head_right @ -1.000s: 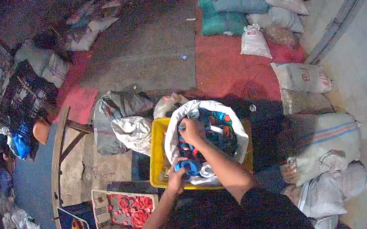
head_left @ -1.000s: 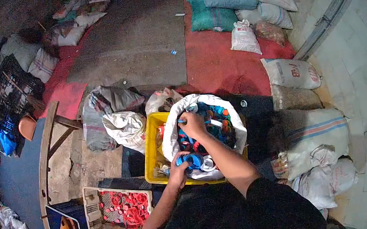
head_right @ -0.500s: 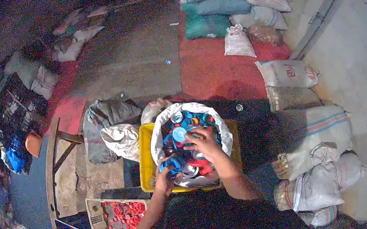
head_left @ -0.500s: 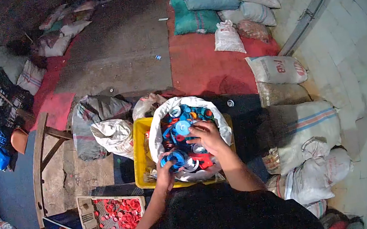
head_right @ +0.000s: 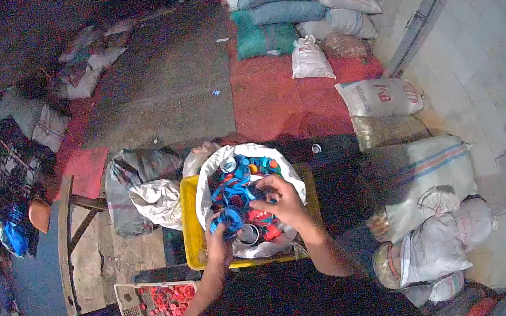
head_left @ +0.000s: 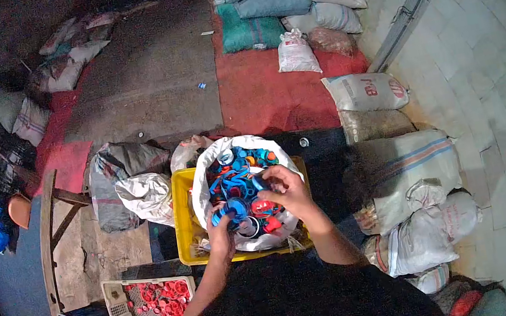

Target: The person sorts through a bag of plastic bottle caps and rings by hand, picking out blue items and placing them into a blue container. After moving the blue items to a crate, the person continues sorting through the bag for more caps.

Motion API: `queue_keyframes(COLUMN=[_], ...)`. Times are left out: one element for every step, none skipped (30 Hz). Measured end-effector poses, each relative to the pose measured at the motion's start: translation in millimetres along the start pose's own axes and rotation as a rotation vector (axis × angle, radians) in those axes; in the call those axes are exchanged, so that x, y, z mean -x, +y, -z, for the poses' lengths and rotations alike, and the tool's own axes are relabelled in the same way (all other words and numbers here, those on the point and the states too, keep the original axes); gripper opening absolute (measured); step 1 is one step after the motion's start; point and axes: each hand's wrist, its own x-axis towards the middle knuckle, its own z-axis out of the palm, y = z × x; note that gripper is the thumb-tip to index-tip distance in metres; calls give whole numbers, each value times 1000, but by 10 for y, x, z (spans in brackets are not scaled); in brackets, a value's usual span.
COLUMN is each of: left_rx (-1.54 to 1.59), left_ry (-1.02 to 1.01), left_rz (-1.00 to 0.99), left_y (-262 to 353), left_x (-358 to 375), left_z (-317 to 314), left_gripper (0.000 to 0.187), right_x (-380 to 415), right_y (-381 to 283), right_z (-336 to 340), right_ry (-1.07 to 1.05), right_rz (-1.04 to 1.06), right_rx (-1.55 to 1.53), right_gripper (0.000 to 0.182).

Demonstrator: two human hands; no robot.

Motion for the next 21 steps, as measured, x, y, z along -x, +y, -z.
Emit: queue_keyframes(left_rx=[13, 30, 16, 3, -11, -24, -53, -81, -110, -90, -111, -132, -153, -113, -105, -97, -89, -24, -15, -6, 4], left_ry=[-6, 32, 27, 22, 17, 43, 29, 16, 2, -28, -57, -87, -116, -180, -195, -209, -222, -213, -205, -197, -189], left_rz=[-28, -57, -81, -104, -127, -129, -116, -102, -88, -61, -61, -61, -61, -38, -24, -11, 2, 19, 36, 54, 73], left_y=[57, 117, 161, 190, 221, 261, 221, 158, 128, 102, 55, 56, 64, 67, 50, 15, -29, -39, -50, -67, -75], left_x=[-9, -4, -17, -34, -40, -8, -34, -88, -107, -95, -101, -70, -41, 40, 37, 31, 20, 16, 47, 95, 148], left_z=[-85, -181, -251, -305, -362, -453, -450, -429, -436, -460, -455, -503, -555, -593, -588, -564, -536, -554, -557, -563, -586], left_gripper=[34, 35, 35, 35, 35, 36, 36, 36, 36, 35, 35, 35, 35, 35, 35, 36, 36, 31, 30, 29, 28], right_x=[13, 29, 42, 46, 58, 80, 105, 121, 140, 159, 172, 172, 203, 223, 236, 258, 292, 324, 358, 394, 430], right_y=[-99, -198, -257, -276, -311, -366, -436, -523, -589, -642, -668, -638, -615, -620, -640, -600, -523, -483, -465, -454, -446], right_z=[-7, -8, -7, -18, -22, -30, -43, -60, -71, -76, -71, -55, -62, -73, -87, -84, -76, -76, -77, -79, -74], right_ry=[6, 12, 18, 29, 40, 52, 64, 47, 23, -2, -27, -98, -146, -171, -198, -200, -203, -207, -206, -205, -204], right_rz=[41, 82, 122, 174, 189, 203, 217, 248, 274, 299, 324, 351, 285, 297, 310, 298, 286, 274, 280, 284, 289], right_rx=[48, 96, 145, 127, 165, 202, 239, 276, 327, 379, 432, 400, 371, 405, 437, 464, 490, 515, 541, 567, 594], right_gripper=[42, 45, 48, 54, 54, 55, 55, 57, 57, 57, 58, 58, 57, 56, 54, 54, 54, 54, 53, 52, 51])
